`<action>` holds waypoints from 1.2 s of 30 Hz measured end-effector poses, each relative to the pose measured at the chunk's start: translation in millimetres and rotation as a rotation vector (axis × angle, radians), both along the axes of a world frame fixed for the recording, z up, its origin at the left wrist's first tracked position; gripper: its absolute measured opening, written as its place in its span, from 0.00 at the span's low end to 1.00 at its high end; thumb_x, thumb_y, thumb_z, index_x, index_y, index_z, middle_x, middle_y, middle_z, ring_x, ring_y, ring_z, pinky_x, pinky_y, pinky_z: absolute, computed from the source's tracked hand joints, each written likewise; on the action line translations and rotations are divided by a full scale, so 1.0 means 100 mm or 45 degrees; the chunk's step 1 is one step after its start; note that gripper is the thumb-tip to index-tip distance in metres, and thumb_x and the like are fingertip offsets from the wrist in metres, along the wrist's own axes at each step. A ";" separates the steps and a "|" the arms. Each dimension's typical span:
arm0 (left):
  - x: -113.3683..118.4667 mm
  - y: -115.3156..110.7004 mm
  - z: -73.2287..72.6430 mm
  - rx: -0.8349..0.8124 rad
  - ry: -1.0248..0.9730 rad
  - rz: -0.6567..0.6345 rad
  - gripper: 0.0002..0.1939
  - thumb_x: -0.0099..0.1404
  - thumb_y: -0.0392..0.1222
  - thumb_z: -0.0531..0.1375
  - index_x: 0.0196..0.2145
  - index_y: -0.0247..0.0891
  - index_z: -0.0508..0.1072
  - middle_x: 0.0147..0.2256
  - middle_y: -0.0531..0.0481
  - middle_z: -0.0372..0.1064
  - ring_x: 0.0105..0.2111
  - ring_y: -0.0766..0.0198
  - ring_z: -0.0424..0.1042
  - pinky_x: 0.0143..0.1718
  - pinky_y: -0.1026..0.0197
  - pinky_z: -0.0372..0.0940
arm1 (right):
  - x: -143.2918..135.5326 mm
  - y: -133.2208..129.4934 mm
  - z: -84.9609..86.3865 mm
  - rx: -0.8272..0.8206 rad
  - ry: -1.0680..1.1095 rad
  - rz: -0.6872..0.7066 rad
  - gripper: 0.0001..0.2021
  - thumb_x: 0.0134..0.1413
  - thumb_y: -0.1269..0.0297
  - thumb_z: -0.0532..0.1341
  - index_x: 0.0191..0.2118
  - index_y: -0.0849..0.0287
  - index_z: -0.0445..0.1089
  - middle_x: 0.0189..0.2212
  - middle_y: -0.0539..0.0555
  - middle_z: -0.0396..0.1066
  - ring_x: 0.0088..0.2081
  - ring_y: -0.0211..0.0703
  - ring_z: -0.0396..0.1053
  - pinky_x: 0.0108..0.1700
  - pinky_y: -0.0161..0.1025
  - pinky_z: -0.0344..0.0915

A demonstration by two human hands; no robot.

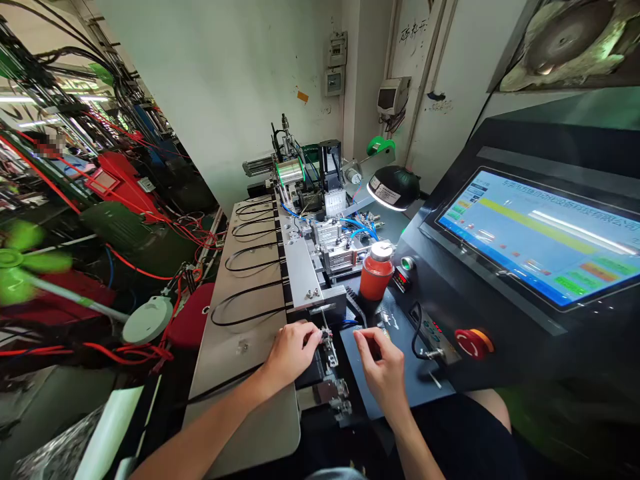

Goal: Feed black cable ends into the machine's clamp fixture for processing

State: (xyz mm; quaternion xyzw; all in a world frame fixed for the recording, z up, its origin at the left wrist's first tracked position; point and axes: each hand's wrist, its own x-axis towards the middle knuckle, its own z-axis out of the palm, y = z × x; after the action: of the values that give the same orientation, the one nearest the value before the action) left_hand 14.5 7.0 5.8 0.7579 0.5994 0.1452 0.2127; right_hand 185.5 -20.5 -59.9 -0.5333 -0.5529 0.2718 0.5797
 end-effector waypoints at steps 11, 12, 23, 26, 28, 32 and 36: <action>0.03 0.01 0.01 0.015 0.047 0.001 0.13 0.66 0.37 0.54 0.26 0.38 0.73 0.27 0.51 0.72 0.28 0.64 0.69 0.31 0.64 0.57 | 0.00 0.05 -0.07 -0.054 -0.014 0.159 0.14 0.64 0.59 0.54 0.28 0.58 0.66 0.22 0.49 0.64 0.24 0.39 0.61 0.27 0.34 0.57; 0.04 0.02 0.02 0.014 0.060 0.000 0.13 0.66 0.37 0.54 0.25 0.38 0.73 0.27 0.51 0.72 0.28 0.64 0.69 0.31 0.64 0.57 | -0.01 0.07 -0.08 -0.071 -0.018 0.194 0.14 0.64 0.59 0.53 0.28 0.58 0.65 0.22 0.48 0.63 0.23 0.38 0.60 0.27 0.34 0.56; 0.06 0.06 -0.01 0.059 0.143 -0.041 0.12 0.66 0.36 0.55 0.26 0.38 0.74 0.27 0.52 0.72 0.28 0.65 0.70 0.30 0.64 0.57 | -0.27 0.32 -0.12 -0.105 0.100 0.543 0.17 0.65 0.57 0.49 0.25 0.56 0.50 0.21 0.44 0.49 0.23 0.35 0.49 0.26 0.35 0.48; 0.02 0.01 -0.05 0.216 0.182 -0.058 0.09 0.66 0.37 0.57 0.31 0.38 0.75 0.29 0.52 0.72 0.30 0.65 0.71 0.31 0.65 0.59 | -0.30 0.32 -0.17 -0.080 0.165 0.528 0.16 0.65 0.58 0.49 0.25 0.56 0.51 0.21 0.45 0.50 0.24 0.36 0.49 0.26 0.35 0.48; -0.03 -0.04 -0.09 0.366 0.216 -0.106 0.06 0.66 0.37 0.57 0.37 0.41 0.76 0.32 0.53 0.72 0.30 0.66 0.72 0.30 0.66 0.60 | -0.31 0.32 -0.20 -0.080 0.186 0.518 0.16 0.65 0.58 0.49 0.25 0.56 0.52 0.21 0.45 0.50 0.24 0.36 0.50 0.26 0.34 0.49; -0.09 -0.10 -0.13 0.682 0.352 -0.318 0.13 0.69 0.33 0.54 0.42 0.46 0.75 0.33 0.55 0.71 0.28 0.69 0.70 0.28 0.67 0.60 | -0.32 0.31 -0.22 -0.093 0.218 0.511 0.16 0.65 0.57 0.48 0.25 0.56 0.53 0.21 0.45 0.50 0.24 0.36 0.50 0.26 0.34 0.50; -0.05 -0.11 -0.09 0.932 0.637 -0.568 0.13 0.68 0.29 0.51 0.43 0.35 0.73 0.30 0.51 0.70 0.27 0.64 0.67 0.25 0.63 0.61 | -0.35 0.32 -0.24 -0.103 0.237 0.499 0.17 0.65 0.55 0.48 0.25 0.56 0.53 0.21 0.45 0.50 0.23 0.36 0.50 0.25 0.34 0.50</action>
State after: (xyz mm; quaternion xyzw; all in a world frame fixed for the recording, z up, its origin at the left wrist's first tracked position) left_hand 9.8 -3.6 -3.1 0.9043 0.3650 0.1108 -0.1918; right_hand 150.7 11.5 -84.3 -0.4110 -0.5788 0.4492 0.5424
